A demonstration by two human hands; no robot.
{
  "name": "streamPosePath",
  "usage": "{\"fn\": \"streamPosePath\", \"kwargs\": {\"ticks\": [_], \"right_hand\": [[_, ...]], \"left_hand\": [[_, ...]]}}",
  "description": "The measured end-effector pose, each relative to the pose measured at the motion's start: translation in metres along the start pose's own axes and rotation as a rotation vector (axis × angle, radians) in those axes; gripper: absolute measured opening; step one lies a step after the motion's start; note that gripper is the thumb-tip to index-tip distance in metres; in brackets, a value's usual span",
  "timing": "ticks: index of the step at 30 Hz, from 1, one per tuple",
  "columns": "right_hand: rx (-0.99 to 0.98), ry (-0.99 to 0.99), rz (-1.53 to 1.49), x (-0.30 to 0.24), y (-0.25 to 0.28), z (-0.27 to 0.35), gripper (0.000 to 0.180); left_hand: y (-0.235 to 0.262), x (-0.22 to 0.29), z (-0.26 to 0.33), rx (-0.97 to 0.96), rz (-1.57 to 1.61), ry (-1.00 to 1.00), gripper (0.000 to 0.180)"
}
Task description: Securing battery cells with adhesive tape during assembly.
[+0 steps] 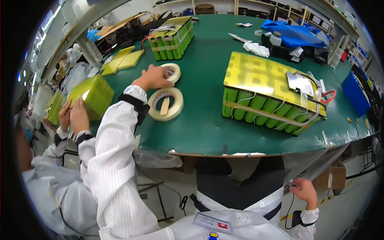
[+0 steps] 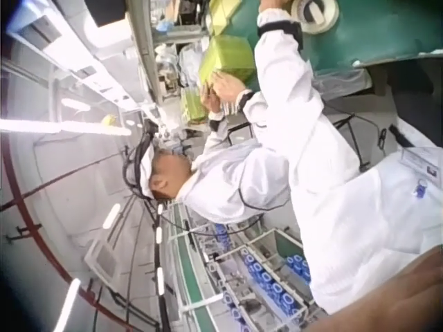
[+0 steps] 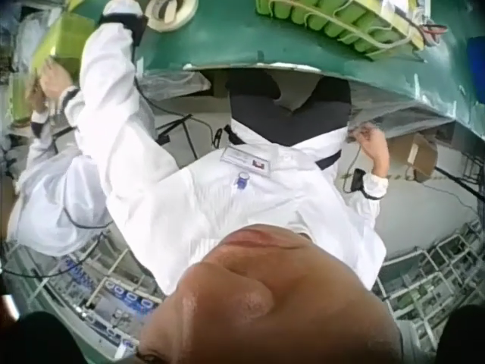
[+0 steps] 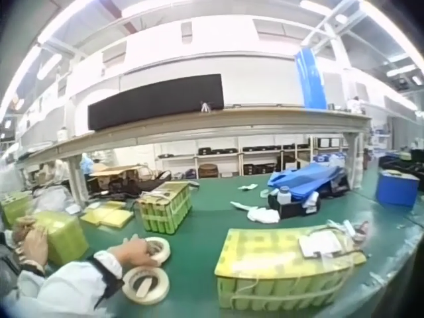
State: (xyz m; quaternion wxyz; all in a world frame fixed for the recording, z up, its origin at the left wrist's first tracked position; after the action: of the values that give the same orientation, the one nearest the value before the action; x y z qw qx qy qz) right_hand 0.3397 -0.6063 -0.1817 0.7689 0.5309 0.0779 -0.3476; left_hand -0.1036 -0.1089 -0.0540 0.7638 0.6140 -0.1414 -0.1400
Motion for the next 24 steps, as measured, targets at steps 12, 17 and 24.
{"fn": "streamPosePath", "kwargs": {"ticks": [12,17,24], "right_hand": [[-0.098,0.855,0.137,-0.140,0.019,-0.051,0.034],[-0.270,0.999,0.080,-0.131,0.006,-0.064,0.033],[-0.403,0.903,0.086,-0.092,-0.009,-0.068,0.036]], "left_hand": [[0.000,0.012,0.009,0.161,-0.143,0.056,0.036],[-0.006,0.019,0.012,0.070,-0.139,0.166,0.040],[0.008,0.021,0.008,0.233,-0.293,0.166,0.034]]}}
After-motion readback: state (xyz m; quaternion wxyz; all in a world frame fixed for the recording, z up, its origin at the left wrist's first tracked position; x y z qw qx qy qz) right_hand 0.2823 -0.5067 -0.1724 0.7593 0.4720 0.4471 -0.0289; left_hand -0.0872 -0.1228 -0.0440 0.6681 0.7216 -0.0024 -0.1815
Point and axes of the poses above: each hand's wrist, its own z-axis away from the middle knuckle, its own y-axis out of the back of the hand, x = y × z, the point moved 2 cm from there along -z, towards the middle knuckle, and after that the axes turned 8 degrees about -x, right-handed, at the moved point
